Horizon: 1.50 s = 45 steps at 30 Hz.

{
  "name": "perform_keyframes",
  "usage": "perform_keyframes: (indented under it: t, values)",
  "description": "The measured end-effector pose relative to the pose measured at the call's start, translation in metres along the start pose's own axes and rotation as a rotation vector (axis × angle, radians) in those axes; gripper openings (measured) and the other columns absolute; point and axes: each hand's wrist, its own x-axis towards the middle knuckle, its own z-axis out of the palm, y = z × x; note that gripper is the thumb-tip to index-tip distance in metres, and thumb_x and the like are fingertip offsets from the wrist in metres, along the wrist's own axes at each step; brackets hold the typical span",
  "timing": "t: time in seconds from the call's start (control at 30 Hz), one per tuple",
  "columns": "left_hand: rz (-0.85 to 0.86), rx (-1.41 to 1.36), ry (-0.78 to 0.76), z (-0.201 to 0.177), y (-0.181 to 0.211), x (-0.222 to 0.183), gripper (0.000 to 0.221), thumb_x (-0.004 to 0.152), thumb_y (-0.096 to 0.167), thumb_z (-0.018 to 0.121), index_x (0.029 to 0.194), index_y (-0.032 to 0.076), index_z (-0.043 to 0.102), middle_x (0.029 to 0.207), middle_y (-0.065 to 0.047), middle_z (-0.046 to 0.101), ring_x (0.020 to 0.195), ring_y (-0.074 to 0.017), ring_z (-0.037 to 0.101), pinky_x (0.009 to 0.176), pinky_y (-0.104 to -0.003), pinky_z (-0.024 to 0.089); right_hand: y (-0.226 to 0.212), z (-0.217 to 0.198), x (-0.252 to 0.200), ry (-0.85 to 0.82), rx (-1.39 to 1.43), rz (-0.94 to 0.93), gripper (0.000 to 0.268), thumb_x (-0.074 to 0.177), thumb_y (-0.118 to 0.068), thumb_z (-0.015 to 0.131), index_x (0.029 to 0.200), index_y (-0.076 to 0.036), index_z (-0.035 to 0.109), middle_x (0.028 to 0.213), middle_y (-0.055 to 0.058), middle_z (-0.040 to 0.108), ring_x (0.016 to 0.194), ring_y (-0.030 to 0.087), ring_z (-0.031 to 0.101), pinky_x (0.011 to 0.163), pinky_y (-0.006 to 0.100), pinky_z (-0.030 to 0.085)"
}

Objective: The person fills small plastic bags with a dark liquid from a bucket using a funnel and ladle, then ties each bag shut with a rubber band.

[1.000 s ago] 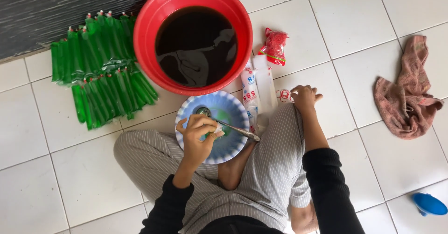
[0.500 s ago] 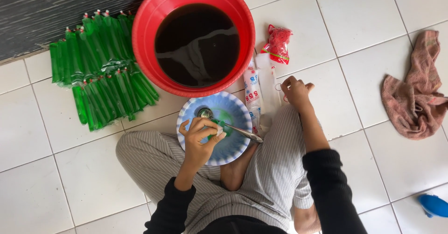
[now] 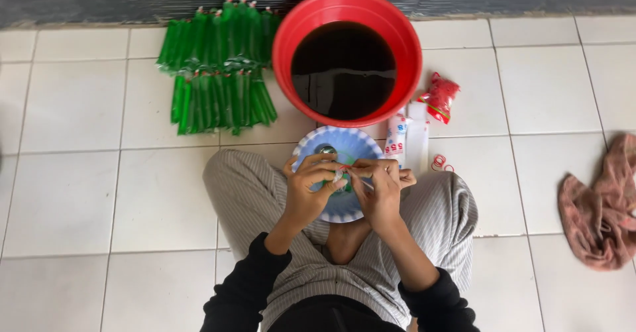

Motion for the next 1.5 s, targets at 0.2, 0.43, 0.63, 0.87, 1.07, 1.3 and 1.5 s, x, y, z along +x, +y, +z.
perform_keyframes:
  t: [0.2,0.43,0.63,0.87,1.07,1.3,1.5]
  values:
    - [-0.035,-0.025,0.033,-0.034,0.013,0.002,0.023,0.088,0.021,0.081,0.071,0.009,0.072,0.085,-0.001,0.073,0.095,-0.0203,0.064,0.101,-0.052,0.024,-0.031,0.009,0.012,-0.046,-0.104,0.040,0.020,0.092,-0.008,0.074,0.109,-0.020,0.074,0.090,-0.005,0.071,0.083,0.020,0.054,0.074,0.033,0.033]
    - [0.055,0.061,-0.034,-0.034,-0.018,0.011,0.028,0.077,0.035,0.089,0.070,0.014,0.072,0.088,0.003,0.058,0.089,-0.0172,0.055,0.089,-0.041,0.032,0.035,0.012,0.003,-0.329,1.119,0.722,0.011,0.101,-0.016,0.056,0.092,-0.010,0.058,0.092,-0.003,0.060,0.091,0.011,0.048,0.084,0.025,0.030]
    - [0.168,0.164,0.076,0.017,0.016,0.044,0.009,0.071,0.018,0.082,0.075,0.020,0.074,0.082,0.003,0.061,0.085,-0.0171,0.055,0.083,-0.040,0.026,0.075,-0.067,0.016,0.070,1.742,1.146,0.026,0.085,-0.015,0.054,0.088,0.005,0.072,0.081,0.022,0.070,0.072,0.028,0.056,0.074,0.044,0.038]
    - [0.337,-0.053,0.039,0.055,0.100,0.088,0.011,0.082,0.016,0.077,0.076,0.024,0.071,0.077,0.011,0.064,0.078,-0.0109,0.053,0.079,-0.033,0.027,-0.013,-0.110,-0.006,0.608,1.777,0.584,0.008,0.100,-0.011,0.061,0.098,-0.005,0.066,0.095,0.006,0.059,0.094,0.018,0.050,0.083,0.036,0.040]
    - [0.267,-0.098,-0.356,0.010,0.145,0.117,0.016,0.078,0.035,0.082,0.077,0.020,0.075,0.072,0.007,0.067,0.073,-0.0152,0.060,0.079,-0.029,0.037,-0.045,0.016,0.036,0.287,2.002,0.108,0.019,0.089,-0.024,0.061,0.073,-0.015,0.057,0.072,0.004,0.050,0.072,0.023,0.048,0.072,0.041,0.044]
    - [-0.271,-0.139,-0.470,-0.028,0.065,0.153,0.013,0.081,0.024,0.083,0.075,0.015,0.076,0.060,0.005,0.067,0.062,-0.0153,0.075,0.071,-0.013,0.040,0.035,0.079,0.122,0.043,1.272,0.156,0.042,0.105,-0.037,0.042,0.083,-0.005,0.057,0.076,0.007,0.057,0.081,0.017,0.057,0.078,0.029,0.045]
    - [-0.196,-0.184,-0.501,-0.039,0.141,0.154,0.022,0.085,0.028,0.082,0.070,0.013,0.075,0.058,0.004,0.059,0.061,-0.0023,0.058,0.066,-0.015,0.041,0.011,-0.017,0.145,-0.109,1.033,-0.027,0.032,0.101,-0.022,0.055,0.078,0.001,0.051,0.072,0.008,0.048,0.073,0.019,0.042,0.069,0.032,0.036]
